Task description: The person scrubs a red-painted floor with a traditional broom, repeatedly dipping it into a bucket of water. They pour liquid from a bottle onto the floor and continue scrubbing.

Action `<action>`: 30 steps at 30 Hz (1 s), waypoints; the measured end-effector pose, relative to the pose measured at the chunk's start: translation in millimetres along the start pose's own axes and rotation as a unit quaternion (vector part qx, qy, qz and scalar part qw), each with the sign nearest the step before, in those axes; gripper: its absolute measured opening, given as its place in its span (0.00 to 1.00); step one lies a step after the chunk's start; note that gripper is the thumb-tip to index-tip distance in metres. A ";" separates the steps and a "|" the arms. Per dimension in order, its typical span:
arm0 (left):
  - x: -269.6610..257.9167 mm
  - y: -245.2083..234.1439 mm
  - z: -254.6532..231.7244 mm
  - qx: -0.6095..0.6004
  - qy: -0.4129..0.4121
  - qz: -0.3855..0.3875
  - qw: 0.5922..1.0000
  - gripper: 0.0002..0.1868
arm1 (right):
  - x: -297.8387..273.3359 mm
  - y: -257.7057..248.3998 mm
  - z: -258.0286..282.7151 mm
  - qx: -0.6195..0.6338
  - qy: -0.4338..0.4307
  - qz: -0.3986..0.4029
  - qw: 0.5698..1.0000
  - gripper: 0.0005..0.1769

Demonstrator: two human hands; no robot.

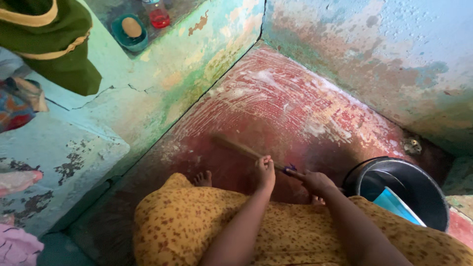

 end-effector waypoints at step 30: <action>15.1 -37.9 15.7 0.081 -0.130 -0.032 0.988 0.09 | 69.8 47.0 -39.0 -0.159 -0.087 -0.108 0.977 0.22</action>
Point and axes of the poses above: each hand's wrist, its own x-axis towards the middle knuckle, its own y-axis out of the palm, z = x × y, the point moved 2 cm from there along x, towards the middle knuckle, and after that the axes turned 1 degree about -x, right-handed, at the moved point
